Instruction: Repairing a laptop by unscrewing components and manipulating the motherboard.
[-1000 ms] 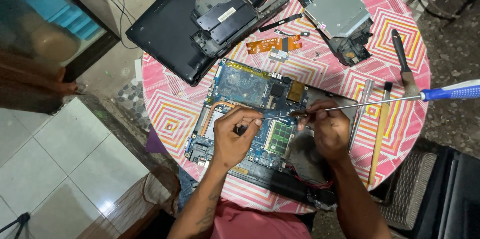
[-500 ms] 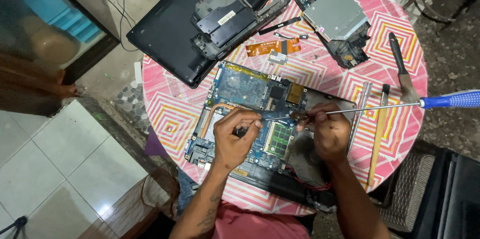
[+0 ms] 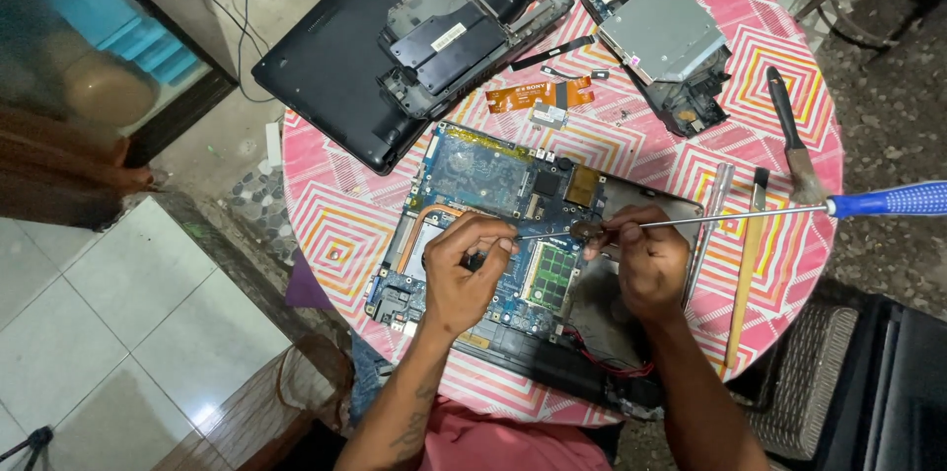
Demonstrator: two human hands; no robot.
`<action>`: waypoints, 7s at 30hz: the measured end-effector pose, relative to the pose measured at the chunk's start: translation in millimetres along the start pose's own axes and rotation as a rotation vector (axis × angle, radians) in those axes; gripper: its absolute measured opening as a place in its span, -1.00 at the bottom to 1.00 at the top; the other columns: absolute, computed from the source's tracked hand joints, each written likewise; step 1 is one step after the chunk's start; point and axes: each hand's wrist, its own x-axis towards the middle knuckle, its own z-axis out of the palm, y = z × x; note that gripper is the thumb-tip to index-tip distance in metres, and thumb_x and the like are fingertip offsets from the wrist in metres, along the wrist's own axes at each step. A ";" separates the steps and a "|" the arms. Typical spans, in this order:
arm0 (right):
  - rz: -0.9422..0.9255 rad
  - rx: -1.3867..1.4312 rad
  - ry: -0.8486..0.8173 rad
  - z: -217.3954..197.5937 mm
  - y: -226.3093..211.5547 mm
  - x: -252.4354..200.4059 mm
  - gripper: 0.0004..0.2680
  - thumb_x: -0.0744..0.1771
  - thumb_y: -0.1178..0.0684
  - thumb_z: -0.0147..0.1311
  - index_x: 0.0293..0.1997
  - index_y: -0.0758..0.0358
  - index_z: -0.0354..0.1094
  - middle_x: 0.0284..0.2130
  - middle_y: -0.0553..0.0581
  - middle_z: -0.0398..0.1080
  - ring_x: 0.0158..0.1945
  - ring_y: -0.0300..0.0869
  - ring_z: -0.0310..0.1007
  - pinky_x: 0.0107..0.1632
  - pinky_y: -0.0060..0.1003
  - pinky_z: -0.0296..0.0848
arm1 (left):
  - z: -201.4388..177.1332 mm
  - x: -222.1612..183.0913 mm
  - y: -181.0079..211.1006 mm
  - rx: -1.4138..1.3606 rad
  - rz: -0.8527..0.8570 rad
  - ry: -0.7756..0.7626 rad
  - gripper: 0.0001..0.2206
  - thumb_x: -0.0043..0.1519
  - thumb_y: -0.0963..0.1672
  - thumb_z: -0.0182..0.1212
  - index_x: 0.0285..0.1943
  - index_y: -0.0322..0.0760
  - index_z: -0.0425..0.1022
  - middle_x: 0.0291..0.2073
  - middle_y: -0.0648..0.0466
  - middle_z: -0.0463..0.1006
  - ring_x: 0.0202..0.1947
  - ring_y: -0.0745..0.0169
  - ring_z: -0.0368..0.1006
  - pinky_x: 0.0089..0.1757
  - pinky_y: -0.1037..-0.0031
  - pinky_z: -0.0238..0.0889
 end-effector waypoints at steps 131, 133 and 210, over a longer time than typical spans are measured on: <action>0.014 -0.379 -0.192 9.9 -6.5 23.9 -0.77 0.45 0.09 -0.14 -0.30 0.43 0.35 -0.58 0.24 0.39 -0.49 -0.03 0.52 -0.33 -0.23 0.48 | -59.6 9.4 -25.9 0.986 0.066 -0.350 -0.81 0.29 -0.07 0.01 -0.09 0.05 0.59 -0.04 0.13 0.43 0.12 0.01 0.30 0.11 0.12 0.12; -0.027 -0.427 -0.233 11.8 -5.0 31.4 -0.78 0.45 0.10 -0.12 -0.30 0.40 0.37 -0.57 0.24 0.42 -0.47 -0.01 0.54 -0.30 -0.23 0.47 | -58.1 12.1 -24.7 0.988 0.051 -0.359 -0.80 0.28 -0.08 -0.01 -0.12 0.05 0.59 -0.05 0.13 0.42 0.11 0.01 0.29 0.10 0.11 0.13; -0.631 -0.532 -0.353 88.5 -182.8 125.6 -0.79 0.49 0.13 -0.14 -0.10 0.55 0.35 -0.07 0.62 0.45 0.05 0.31 0.54 0.16 0.07 0.49 | 25.2 104.4 66.8 -0.786 -0.101 -0.494 -0.69 0.40 0.00 0.10 0.15 -0.27 0.35 -0.31 -0.03 0.46 -0.31 0.29 0.44 -0.34 0.53 0.24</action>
